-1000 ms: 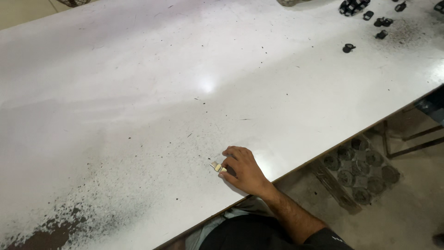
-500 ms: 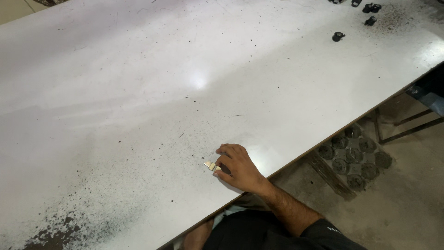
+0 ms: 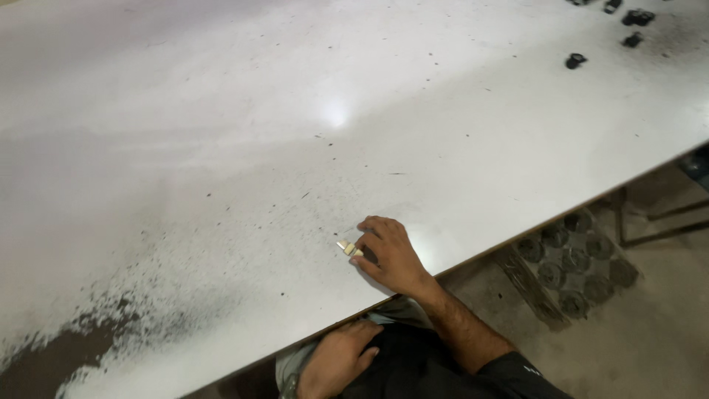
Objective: The person sits at a white workbench and uses a small blade to scrape the edges of small black plastic components, working one part at a time. Finished parts are set aside in a growing group on the table, and the person reaches for the next unfinished part to repeat the scraping.
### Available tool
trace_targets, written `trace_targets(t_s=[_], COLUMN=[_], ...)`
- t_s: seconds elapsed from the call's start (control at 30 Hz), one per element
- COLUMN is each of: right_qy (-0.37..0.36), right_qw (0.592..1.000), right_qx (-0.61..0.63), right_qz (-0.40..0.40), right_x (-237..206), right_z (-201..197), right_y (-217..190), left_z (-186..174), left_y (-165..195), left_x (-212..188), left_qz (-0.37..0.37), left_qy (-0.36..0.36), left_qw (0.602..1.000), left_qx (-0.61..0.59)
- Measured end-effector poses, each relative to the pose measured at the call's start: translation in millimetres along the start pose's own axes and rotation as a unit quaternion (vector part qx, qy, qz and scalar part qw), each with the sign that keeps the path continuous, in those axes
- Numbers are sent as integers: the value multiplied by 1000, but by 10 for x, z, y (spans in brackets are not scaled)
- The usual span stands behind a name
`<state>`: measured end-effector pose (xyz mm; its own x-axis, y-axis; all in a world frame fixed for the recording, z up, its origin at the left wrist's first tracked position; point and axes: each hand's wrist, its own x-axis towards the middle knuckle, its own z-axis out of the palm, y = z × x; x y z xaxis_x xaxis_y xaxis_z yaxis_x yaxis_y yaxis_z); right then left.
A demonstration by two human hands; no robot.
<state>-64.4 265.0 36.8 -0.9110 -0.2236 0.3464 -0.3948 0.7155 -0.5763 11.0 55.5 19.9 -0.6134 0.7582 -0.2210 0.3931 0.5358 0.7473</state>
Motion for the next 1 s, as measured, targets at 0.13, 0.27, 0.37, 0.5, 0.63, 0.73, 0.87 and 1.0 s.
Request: trace_targets(t_s=[0.13,0.27,0.37,0.5,0.63,0.73,0.87,1.0], right_qy=[15,19,24,14,-2,-6,-12,-11], right_qw=[1000,999,998,999,999,999,999,999], right_qx=[-24,-29,-44,-36,-16,-14,-30,-33], right_qz=[-10,-16,-38,-33,-31,-34,-16,-19], right_x=[24,102,121,93,49,34,25,26], right_z=[64,175,232,265,267,269,302,316], right_y=[-50,-80,-78,-48,-8,22,40,53], left_z=[-226,-492,-714,-950,-1012,-968,-919,-875], left_y=[65,92,119,199,249,236,217,180], left_x=[-41,-28,68,317,542,568,537,552], left_qz=[130,109,126,233,247,265,259,240], left_qy=[28,-69,-65,169,171,166,79,71], left_qw=[989,985,974,830,728,692,684,692], left_qx=[68,113,175,478,616,650,677,677])
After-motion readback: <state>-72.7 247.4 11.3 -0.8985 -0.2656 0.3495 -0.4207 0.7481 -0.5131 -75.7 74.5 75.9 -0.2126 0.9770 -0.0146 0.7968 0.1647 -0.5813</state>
